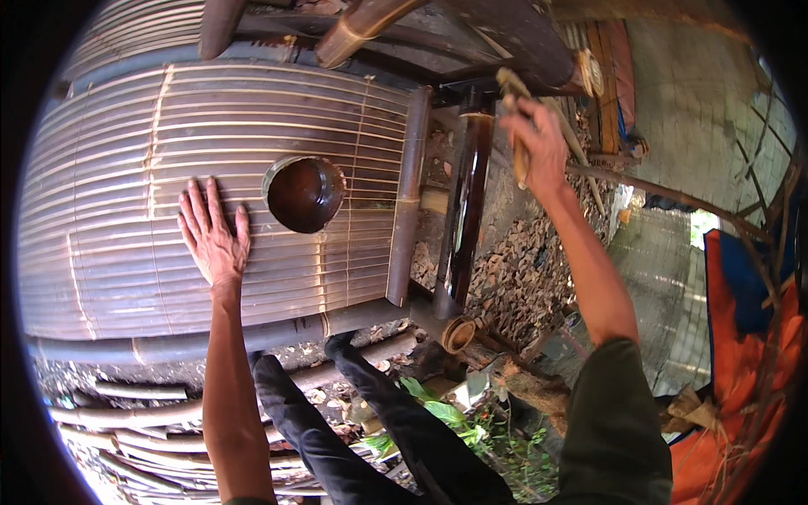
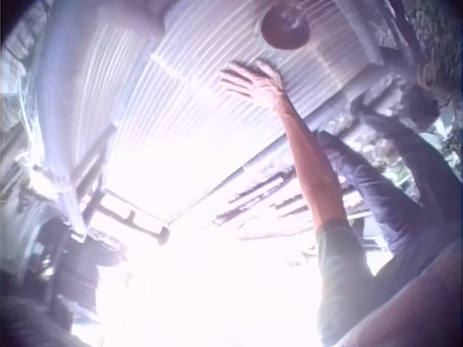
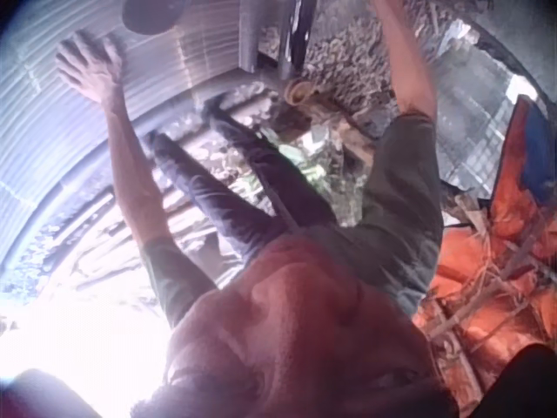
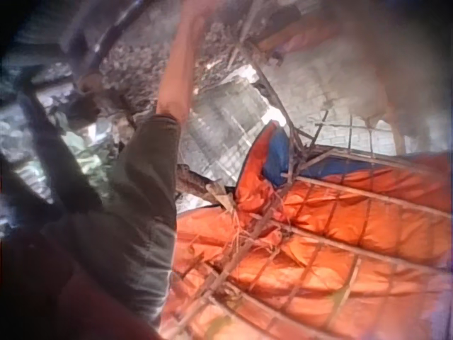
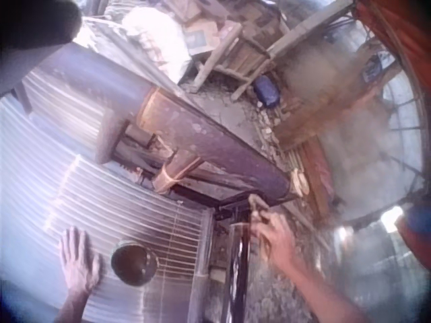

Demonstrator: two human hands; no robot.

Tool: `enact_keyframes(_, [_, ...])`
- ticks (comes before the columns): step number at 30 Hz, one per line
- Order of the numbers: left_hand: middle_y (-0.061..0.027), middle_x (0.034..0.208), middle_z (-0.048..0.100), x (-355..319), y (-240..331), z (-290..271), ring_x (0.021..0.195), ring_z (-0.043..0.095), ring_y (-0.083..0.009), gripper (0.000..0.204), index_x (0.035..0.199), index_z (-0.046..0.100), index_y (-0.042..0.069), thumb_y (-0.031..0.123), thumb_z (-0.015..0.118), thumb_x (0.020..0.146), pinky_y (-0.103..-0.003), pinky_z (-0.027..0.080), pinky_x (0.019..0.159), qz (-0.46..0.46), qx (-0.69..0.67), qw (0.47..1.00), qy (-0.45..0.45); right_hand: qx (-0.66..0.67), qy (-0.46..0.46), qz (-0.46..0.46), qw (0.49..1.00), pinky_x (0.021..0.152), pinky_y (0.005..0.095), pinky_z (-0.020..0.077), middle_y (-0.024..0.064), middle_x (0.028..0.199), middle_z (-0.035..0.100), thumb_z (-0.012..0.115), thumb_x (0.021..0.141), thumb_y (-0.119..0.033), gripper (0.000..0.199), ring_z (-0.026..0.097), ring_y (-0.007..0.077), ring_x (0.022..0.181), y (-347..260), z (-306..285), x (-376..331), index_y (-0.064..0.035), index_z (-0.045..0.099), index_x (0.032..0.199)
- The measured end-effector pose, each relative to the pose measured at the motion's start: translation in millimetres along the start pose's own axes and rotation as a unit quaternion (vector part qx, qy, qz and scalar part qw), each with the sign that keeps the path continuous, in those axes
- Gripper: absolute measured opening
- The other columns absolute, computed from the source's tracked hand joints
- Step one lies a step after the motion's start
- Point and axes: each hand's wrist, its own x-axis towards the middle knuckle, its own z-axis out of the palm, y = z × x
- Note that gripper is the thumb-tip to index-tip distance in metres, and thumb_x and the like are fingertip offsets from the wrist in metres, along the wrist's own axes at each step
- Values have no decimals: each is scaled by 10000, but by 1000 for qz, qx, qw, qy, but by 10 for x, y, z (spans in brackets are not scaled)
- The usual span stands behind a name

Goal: The person applies varnish to a bamboo chair using a brush and a can. They work on the legs and frame while sitting, then flip the chair to coat the seat slats.

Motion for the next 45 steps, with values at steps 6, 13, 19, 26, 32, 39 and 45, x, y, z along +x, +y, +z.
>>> enact_keyframes(6, [-90, 1644, 199, -25, -66, -29, 1513, 166, -320, 688, 1577, 260, 214, 449, 483, 970, -470, 110, 1230, 0, 28, 1000, 8, 26, 174, 36, 984, 864, 330, 516, 87, 1094, 682, 692, 876, -22, 137, 646, 242, 1005, 50, -578, 92, -96, 728, 985])
enact_keyframes(13, [-91, 1645, 197, -25, -58, -10, 1516, 159, -314, 687, 1578, 257, 216, 455, 471, 970, -470, 108, 1231, -3, 21, 1000, 3, 60, 136, 17, 989, 848, 332, 540, 90, 1031, 699, 673, 912, -69, 108, 671, 226, 974, -78, -803, 794, -100, 731, 998])
enact_keyframes(19, [-94, 1644, 200, -30, -37, -20, 1512, 171, -317, 696, 1578, 258, 217, 452, 481, 962, -471, 113, 1229, -3, 21, 1000, 1, 65, 74, 79, 992, 855, 349, 552, 148, 1080, 672, 659, 883, 0, 174, 681, 267, 1006, 128, -775, -212, -111, 730, 998])
enact_keyframes(26, [-83, 1636, 224, -7, -25, -5, 1507, 185, -319, 669, 1568, 280, 217, 432, 495, 972, -469, 148, 1223, 1, 17, 1000, 7, 19, -22, -71, 997, 852, 375, 537, 100, 1144, 668, 676, 846, 8, 255, 650, 310, 1011, -138, -31, 168, -103, 705, 1073])
enact_keyframes(32, [-85, 1636, 221, -12, -33, 14, 1508, 177, -328, 676, 1567, 279, 224, 450, 497, 969, -479, 144, 1221, 2, 11, 1000, 11, -29, -229, -94, 968, 922, 428, 544, 104, 1289, 624, 666, 790, -5, 417, 609, 311, 1148, -174, 471, -124, -135, 658, 1186])
enact_keyframes(39, [-72, 1633, 231, -60, -75, -33, 1508, 183, -317, 680, 1566, 276, 239, 443, 514, 963, -477, 159, 1221, -26, 11, 1000, -6, -20, -388, -132, 912, 828, 408, 562, 118, 1016, 725, 687, 833, -25, 269, 692, 288, 952, -631, 606, 629, -85, 702, 1095])
enact_keyframes(45, [-79, 1628, 240, -12, -77, -26, 1502, 197, -305, 684, 1560, 295, 235, 456, 517, 952, -473, 150, 1226, -24, 4, 1000, -11, -190, -645, -265, 691, 779, 403, 547, 154, 917, 724, 760, 777, -188, 188, 688, 319, 910, -739, 1387, 1262, -52, 730, 903])
